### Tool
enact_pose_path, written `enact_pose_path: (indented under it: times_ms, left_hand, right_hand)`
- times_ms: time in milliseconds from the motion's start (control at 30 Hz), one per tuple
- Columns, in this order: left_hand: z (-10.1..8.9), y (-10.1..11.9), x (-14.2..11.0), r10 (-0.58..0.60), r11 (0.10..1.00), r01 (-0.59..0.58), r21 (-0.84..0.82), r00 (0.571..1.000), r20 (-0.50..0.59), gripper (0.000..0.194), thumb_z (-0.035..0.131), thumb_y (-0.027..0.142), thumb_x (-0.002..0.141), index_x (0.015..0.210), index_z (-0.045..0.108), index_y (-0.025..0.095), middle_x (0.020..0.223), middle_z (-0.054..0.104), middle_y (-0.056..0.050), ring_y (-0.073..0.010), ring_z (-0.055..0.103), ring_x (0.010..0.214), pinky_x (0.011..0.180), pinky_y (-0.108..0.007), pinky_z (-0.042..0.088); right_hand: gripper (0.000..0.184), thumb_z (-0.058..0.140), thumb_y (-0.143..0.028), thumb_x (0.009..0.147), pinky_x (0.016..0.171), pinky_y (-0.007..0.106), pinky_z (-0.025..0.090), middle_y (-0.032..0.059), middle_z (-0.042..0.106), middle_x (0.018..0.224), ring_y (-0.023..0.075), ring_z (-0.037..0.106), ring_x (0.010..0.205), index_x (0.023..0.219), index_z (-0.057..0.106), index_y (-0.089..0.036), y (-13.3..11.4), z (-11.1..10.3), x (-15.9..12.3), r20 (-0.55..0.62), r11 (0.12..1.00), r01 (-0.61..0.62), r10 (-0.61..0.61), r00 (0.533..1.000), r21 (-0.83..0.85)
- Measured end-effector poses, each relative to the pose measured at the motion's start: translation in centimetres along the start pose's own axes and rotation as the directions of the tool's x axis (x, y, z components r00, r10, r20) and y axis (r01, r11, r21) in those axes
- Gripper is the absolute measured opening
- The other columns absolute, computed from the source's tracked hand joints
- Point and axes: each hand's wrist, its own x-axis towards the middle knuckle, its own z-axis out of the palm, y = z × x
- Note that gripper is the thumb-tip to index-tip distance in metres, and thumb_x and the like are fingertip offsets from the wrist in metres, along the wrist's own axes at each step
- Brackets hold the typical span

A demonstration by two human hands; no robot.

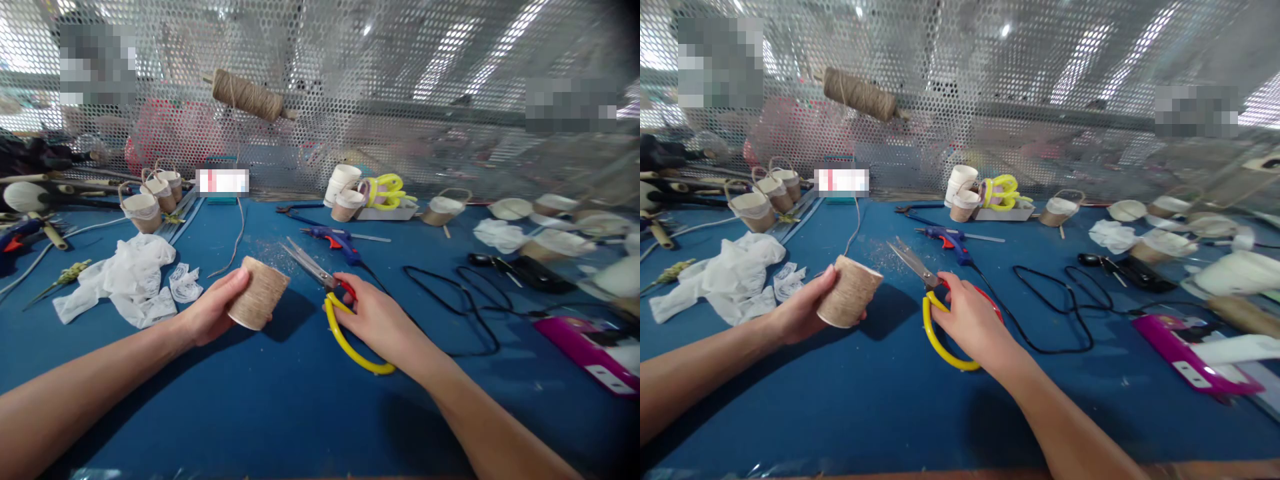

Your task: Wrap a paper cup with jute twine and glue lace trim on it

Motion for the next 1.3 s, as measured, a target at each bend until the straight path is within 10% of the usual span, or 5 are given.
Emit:
enact_pose_path:
  times_ms: [267, 467, 833, 1100, 1300]
  left_hand:
    - [-0.2, -0.4, -0.5, 0.183, 0.919, -0.182, 0.349, 0.983, 0.03, 0.068, 0.08, 0.042, 0.057, 0.113, 0.052, 0.015, 0.11, 0.063, -0.012, -0.0287, 0.057, 0.101, 0.086, -0.038, 0.045]
    - [0.1, -0.9, -0.6, 0.112, 0.974, -0.135, 0.184, 0.985, 0.128, 0.07, 0.078, 0.044, 0.06, 0.116, 0.05, 0.013, 0.112, 0.062, -0.015, -0.0301, 0.058, 0.103, 0.086, -0.039, 0.044]
    - [0.5, -0.9, -1.0, 0.047, 0.978, -0.08, 0.191, 0.985, 0.169, 0.061, 0.077, 0.041, 0.063, 0.113, 0.054, 0.014, 0.109, 0.063, -0.012, -0.0283, 0.059, 0.1, 0.086, -0.039, 0.044]
    - [0.3, -0.5, -0.5, 0.163, 0.939, -0.134, 0.317, 0.984, -0.068, 0.061, 0.075, 0.041, 0.063, 0.111, 0.049, 0.014, 0.108, 0.061, -0.012, -0.0261, 0.056, 0.1, 0.089, -0.038, 0.043]
    - [-0.4, -0.6, -0.2, 0.299, 0.762, -0.244, 0.6, 0.954, 0.01, 0.064, 0.075, 0.033, 0.063, 0.115, 0.04, 0.018, 0.117, 0.056, -0.01, -0.0259, 0.053, 0.111, 0.098, -0.04, 0.038]
  right_hand:
    - [0.043, 0.058, -0.027, 0.08, 0.081, 0.045, 0.047, 0.0185, 0.062, 0.105, 0.0346, 0.058, 0.101, 0.12, 0.057, -0.012, -0.7, -1.0, -0.7, -0.018, 0.947, 0.141, -0.152, 0.988, -0.289]
    - [0.018, 0.057, -0.034, 0.083, 0.066, 0.025, 0.05, 0.0035, 0.067, 0.085, 0.0144, 0.063, 0.074, 0.089, 0.061, -0.018, -3.3, -2.3, -2.2, -0.073, 0.834, 0.374, -0.378, 0.923, 0.406]
    - [0.014, 0.049, -0.024, 0.086, 0.059, 0.023, 0.042, -0.0012, 0.054, 0.068, 0.0101, 0.049, 0.062, 0.072, 0.052, -0.019, -4.4, -2.1, -2.8, -0.161, 0.714, 0.522, -0.512, 0.844, 0.467]
    - [0.02, 0.047, -0.033, 0.084, 0.054, 0.024, 0.041, -0.0012, 0.054, 0.063, 0.0101, 0.047, 0.053, 0.071, 0.048, -0.019, -0.8, -2.0, -0.4, -0.267, 0.815, 0.291, -0.173, 0.948, 0.502]
    - [0.016, 0.047, -0.03, 0.082, 0.056, 0.026, 0.043, 0.0011, 0.058, 0.064, 0.012, 0.052, 0.056, 0.071, 0.051, -0.018, 0.7, -3.5, 0.8, -0.339, 0.893, 0.148, 0.005, 0.941, 0.424]
